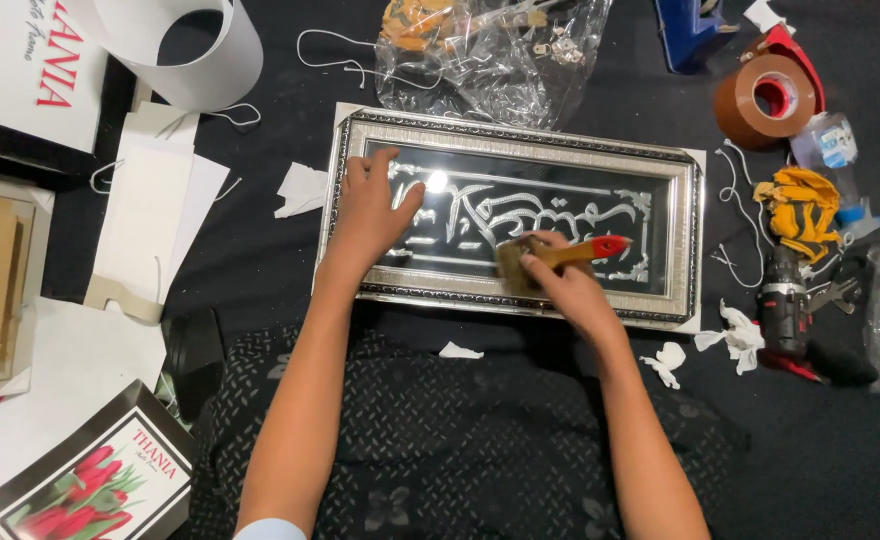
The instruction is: The person uses a brush to wipe the surface of a silver picture frame containing Arabic calligraphy. The person repeatedly brushes the glass and frame edges while seated at a cluttered work table.
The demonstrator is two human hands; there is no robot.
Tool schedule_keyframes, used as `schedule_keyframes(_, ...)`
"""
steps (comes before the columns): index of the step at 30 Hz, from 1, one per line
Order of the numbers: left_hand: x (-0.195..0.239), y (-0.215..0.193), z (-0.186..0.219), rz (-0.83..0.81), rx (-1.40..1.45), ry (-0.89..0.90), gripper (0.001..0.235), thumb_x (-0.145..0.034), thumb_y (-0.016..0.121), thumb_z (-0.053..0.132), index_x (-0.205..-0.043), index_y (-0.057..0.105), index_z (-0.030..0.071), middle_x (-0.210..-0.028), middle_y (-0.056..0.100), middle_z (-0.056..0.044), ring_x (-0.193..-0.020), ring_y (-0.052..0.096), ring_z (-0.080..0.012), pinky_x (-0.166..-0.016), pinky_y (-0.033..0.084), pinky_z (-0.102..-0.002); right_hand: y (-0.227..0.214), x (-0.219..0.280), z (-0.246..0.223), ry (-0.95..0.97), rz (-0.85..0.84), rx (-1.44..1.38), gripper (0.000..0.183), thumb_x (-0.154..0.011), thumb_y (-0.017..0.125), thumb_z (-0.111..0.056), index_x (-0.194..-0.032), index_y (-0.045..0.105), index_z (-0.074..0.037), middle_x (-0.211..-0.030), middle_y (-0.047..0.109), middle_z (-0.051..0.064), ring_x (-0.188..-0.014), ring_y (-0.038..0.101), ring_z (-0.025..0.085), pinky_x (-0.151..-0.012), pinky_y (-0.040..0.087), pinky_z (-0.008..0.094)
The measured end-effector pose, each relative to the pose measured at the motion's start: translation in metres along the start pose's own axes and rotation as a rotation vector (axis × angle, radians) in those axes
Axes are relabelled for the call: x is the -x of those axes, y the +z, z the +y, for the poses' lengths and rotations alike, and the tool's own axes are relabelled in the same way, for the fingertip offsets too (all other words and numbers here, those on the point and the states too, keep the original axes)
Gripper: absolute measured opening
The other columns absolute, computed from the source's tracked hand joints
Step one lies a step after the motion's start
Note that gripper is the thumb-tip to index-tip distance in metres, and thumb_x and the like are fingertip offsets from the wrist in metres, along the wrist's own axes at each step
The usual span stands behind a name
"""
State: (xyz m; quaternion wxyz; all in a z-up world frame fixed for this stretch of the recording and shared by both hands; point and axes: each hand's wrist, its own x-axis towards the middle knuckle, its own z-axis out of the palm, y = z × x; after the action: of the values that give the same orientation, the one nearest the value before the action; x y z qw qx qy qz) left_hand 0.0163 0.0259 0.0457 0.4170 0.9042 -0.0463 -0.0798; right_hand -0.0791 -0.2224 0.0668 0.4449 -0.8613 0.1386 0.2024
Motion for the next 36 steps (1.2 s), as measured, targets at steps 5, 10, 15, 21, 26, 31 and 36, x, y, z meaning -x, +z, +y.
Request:
schedule_keyframes(5,0.000,0.000,-0.001,0.026,0.009,0.000,0.055,-0.099,0.065,0.029,-0.142,0.047,0.001,-0.126,0.045,-0.028,-0.126,0.049,-0.0533,-0.103,0.041,-0.065,-0.018,-0.016,0.048,-0.191,0.404,0.164,0.034,-0.098,0.064,-0.014,-0.132,0.066,-0.013,-0.108,0.062,0.025,-0.107,0.063,0.050,-0.091,0.051,0.056)
schedule_keyframes(10,-0.002,0.005,-0.004,0.015,-0.002,0.006,0.055,-0.099,0.064,0.031,-0.142,0.046,0.002,-0.127,0.044,-0.027,-0.127,0.049,-0.0523,-0.104,0.040,-0.066,0.015,-0.025,0.068,-0.212,0.349,0.486,0.034,-0.093,0.070,-0.018,-0.126,0.071,-0.019,-0.095,0.063,0.015,-0.095,0.068,0.045,-0.081,0.057,0.053)
schedule_keyframes(15,-0.002,0.007,-0.006,0.008,-0.006,0.011,0.055,-0.098,0.064,0.032,-0.141,0.046,0.003,-0.126,0.044,-0.027,-0.123,0.050,-0.0541,-0.102,0.040,-0.067,0.037,0.004,-0.010,-0.041,-0.057,0.127,0.047,-0.089,0.069,-0.045,-0.130,0.069,-0.022,-0.130,0.067,0.020,-0.127,0.059,0.044,-0.108,0.046,0.053)
schedule_keyframes(21,-0.002,0.001,-0.006,0.055,0.021,0.003,0.053,-0.097,0.065,0.033,-0.140,0.049,0.005,-0.127,0.045,-0.025,-0.124,0.050,-0.0533,-0.102,0.040,-0.067,0.004,-0.001,0.004,0.014,0.281,-0.048,0.043,-0.099,0.066,-0.036,-0.136,0.063,-0.014,-0.139,0.059,0.021,-0.143,0.040,0.044,-0.118,0.030,0.058)
schedule_keyframes(26,-0.003,-0.002,-0.002,0.087,0.041,0.024,0.053,-0.098,0.065,0.030,-0.140,0.049,0.003,-0.127,0.045,-0.026,-0.123,0.051,-0.0528,-0.101,0.040,-0.067,-0.002,-0.015,0.053,-0.231,0.560,0.154,0.029,-0.100,0.062,-0.004,-0.128,0.063,0.001,-0.112,0.057,0.022,-0.112,0.059,0.047,-0.089,0.052,0.053)
schedule_keyframes(31,0.000,-0.009,0.006,0.086,0.061,0.030,0.053,-0.098,0.065,0.030,-0.140,0.049,0.003,-0.129,0.044,-0.027,-0.125,0.050,-0.0526,-0.102,0.040,-0.066,0.037,-0.020,0.059,-0.222,0.451,0.681,0.060,-0.073,0.075,0.007,-0.132,0.067,-0.005,-0.110,0.061,0.020,-0.098,0.065,0.046,-0.077,0.060,0.053)
schedule_keyframes(36,-0.004,0.002,-0.004,0.078,0.043,0.029,0.054,-0.098,0.065,0.032,-0.141,0.048,0.004,-0.130,0.043,-0.026,-0.127,0.048,-0.0526,-0.102,0.040,-0.066,0.069,-0.020,0.055,-0.345,0.125,0.607,0.041,-0.091,0.060,-0.020,-0.131,0.068,-0.023,-0.109,0.064,0.012,-0.101,0.065,0.041,-0.086,0.057,0.050)
